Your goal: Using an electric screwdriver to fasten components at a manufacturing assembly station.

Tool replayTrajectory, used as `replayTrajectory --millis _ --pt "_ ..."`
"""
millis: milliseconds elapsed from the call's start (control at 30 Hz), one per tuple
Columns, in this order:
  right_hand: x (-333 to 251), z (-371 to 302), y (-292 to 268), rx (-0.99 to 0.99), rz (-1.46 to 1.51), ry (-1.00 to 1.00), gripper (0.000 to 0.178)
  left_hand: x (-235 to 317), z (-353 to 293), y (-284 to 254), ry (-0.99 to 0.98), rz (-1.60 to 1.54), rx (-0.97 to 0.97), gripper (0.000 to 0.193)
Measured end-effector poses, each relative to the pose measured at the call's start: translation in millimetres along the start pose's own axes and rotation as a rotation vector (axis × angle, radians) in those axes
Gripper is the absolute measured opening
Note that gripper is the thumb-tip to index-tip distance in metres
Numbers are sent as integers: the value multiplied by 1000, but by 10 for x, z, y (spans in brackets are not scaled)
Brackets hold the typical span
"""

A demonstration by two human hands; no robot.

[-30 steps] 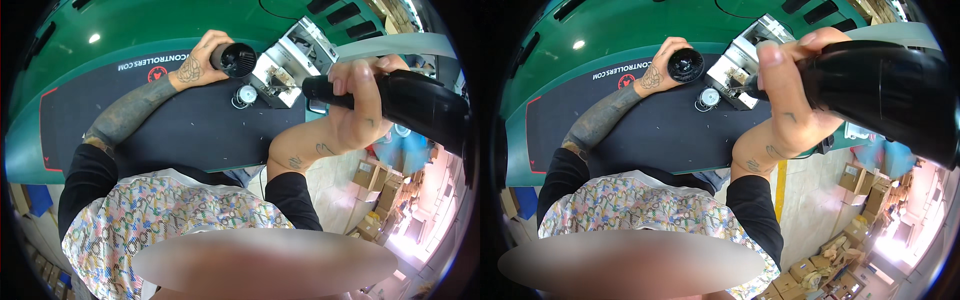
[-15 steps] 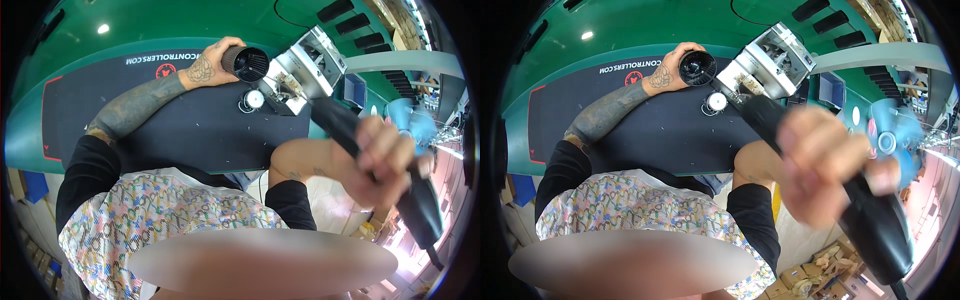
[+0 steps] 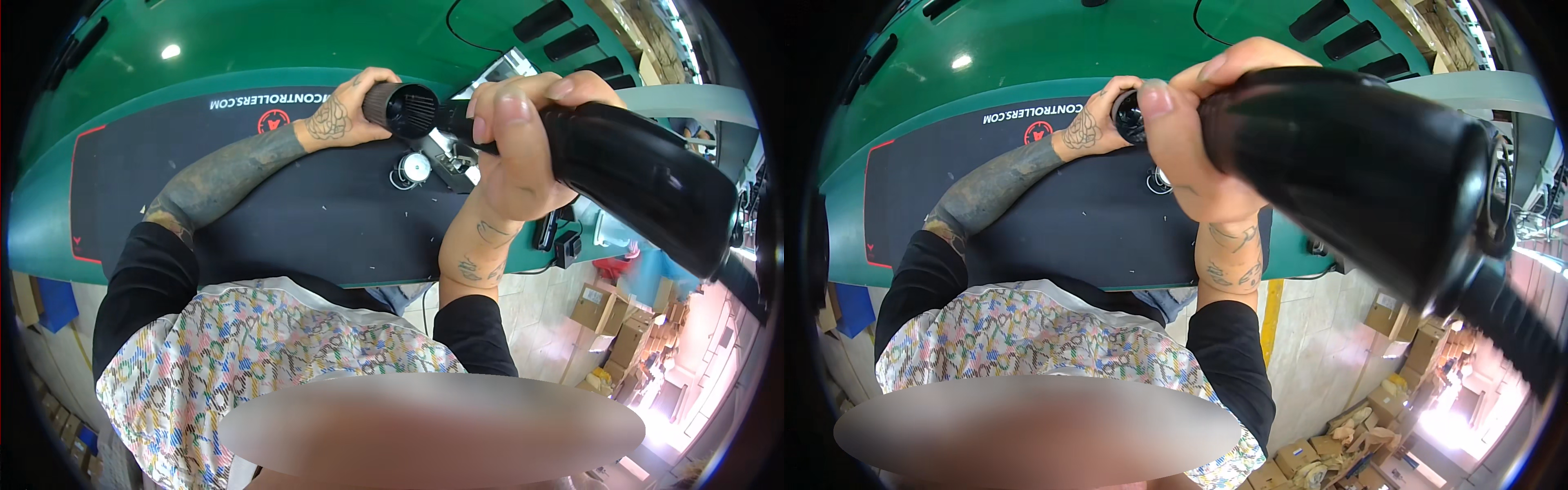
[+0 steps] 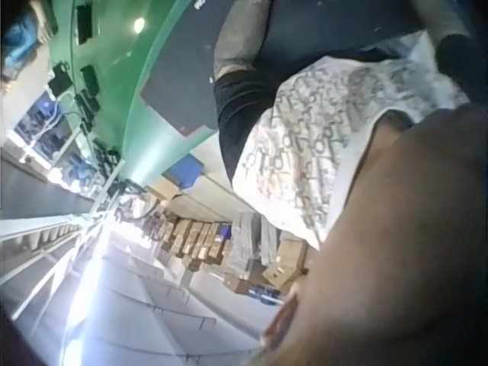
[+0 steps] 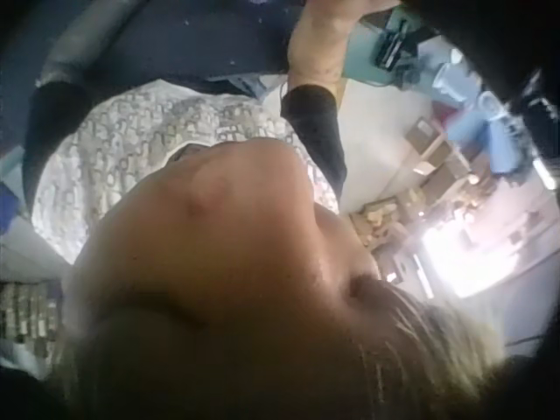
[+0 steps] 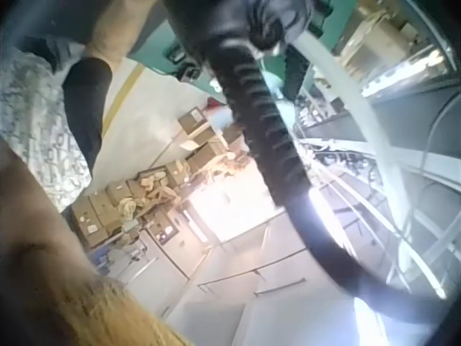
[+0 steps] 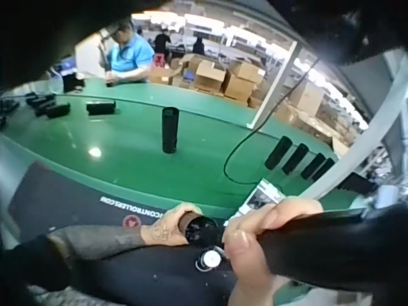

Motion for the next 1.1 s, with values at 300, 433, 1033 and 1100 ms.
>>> replayTrajectory --millis 300,433,1033,1100 --pt "-919 -88 -799 73 413 -183 27 90 47 -77 35 14 89 63" --pt "-635 65 -625 -202 128 86 29 199 47 -68 146 228 71 63" --pt "-916 -90 -611 137 489 -248 30 163 37 -22 165 85 46 56" --pt "-755 -46 -417 -26 395 -142 35 156 42 -10 155 74 47 56"
Point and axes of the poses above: each hand's wrist, its own z-axis towards the middle knuckle, its own y-axis out of the palm, x = y × z, the point moved 7 cm from there along z, towards the middle knuckle, and after that the axes turned 5 degrees about -y, right-handed, at the moved point
